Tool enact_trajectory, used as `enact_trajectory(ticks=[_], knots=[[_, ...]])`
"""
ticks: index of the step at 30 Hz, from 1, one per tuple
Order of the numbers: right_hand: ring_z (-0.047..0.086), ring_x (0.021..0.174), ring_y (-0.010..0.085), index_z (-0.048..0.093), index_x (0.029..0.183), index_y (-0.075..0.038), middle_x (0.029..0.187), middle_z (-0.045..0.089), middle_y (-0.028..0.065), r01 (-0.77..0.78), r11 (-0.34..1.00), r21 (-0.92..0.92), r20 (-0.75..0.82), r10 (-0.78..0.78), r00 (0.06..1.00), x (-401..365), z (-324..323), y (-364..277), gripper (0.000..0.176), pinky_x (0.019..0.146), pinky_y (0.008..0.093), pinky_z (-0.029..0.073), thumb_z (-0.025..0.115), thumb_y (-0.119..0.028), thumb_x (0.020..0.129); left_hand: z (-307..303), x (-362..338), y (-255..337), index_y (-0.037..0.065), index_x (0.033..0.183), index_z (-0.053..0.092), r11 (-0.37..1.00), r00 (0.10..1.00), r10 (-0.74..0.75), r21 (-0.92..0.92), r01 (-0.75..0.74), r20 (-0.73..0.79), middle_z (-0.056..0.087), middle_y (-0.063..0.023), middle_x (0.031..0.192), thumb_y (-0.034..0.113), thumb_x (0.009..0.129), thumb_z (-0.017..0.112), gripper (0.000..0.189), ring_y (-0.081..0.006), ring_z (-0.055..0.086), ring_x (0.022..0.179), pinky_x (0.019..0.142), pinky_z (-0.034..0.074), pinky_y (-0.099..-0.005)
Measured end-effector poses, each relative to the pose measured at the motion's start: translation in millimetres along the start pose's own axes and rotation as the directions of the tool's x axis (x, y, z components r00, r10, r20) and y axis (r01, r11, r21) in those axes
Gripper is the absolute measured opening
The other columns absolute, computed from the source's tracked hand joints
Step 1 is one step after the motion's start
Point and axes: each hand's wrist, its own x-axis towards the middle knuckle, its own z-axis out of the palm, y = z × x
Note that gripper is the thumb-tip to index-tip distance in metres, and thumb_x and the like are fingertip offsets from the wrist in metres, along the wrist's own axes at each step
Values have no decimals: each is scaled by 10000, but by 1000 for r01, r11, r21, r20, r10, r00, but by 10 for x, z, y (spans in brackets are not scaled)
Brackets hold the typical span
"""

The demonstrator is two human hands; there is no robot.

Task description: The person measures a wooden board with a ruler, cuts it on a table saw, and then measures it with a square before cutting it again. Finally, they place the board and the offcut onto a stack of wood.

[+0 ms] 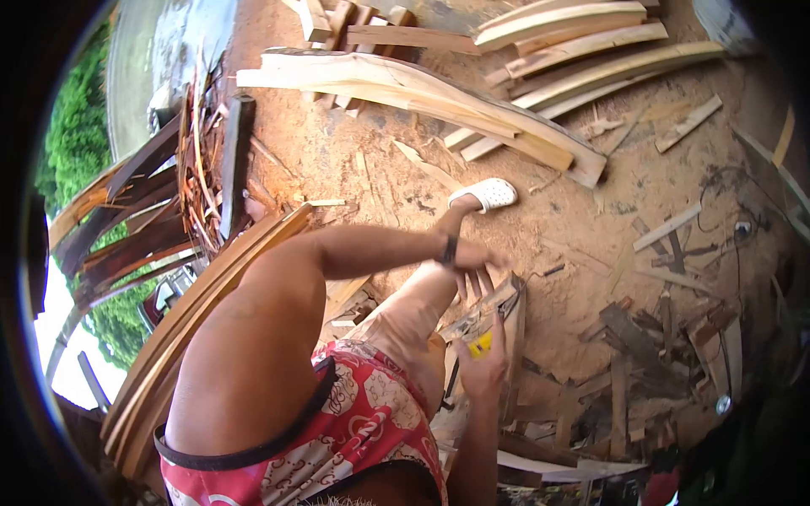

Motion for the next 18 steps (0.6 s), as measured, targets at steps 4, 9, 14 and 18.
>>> enact_trajectory(ticks=[4, 9, 14, 18], knots=[[494, 1313, 338, 344, 1463, 66, 1450, 445, 275, 189, 946, 262, -34, -186, 982, 77, -142, 233, 716, 1075, 401, 395, 691, -133, 870, 239, -498, 62, 51, 1245, 586, 938, 934, -83, -290, 191, 348, 674, -123, 1129, 355, 931, 635, 440, -193, 679, 914, 759, 584, -357], [568, 1196, 243, 454, 1399, 59, 1348, 556, 204, -419, 811, 408, 5, 457, 890, -125, -490, 1008, 510, 970, 330, 479, 606, -137, 954, -1290, -1318, 98, 38, 1170, 643, 894, 830, -443, -107, 434, -339, 655, -161, 1054, 259, 915, 558, 348, -247, 639, 923, 765, 559, -383], [636, 1043, 208, 543, 1319, 37, 1218, 638, 169, -475, 851, 225, 63, 474, 878, -198, -411, 1339, 414, 891, 311, 513, 621, -118, 943, -3100, -1590, -103, 48, 1221, 630, 750, 385, -294, 38, 660, -875, 670, -180, 1130, 342, 875, 536, 464, -286, 649, 1011, 864, 527, -420], [626, 1116, 252, 555, 1304, 46, 1197, 645, 210, -583, 792, 179, 188, 554, 811, 53, -233, 922, 423, 967, 352, 483, 653, -110, 923, -3977, -1242, -456, 28, 1418, 438, 640, 26, -25, 4, 769, -999, 504, -240, 1363, 490, 772, 770, 861, -316, 459, 1319, 1100, 383, -467]])
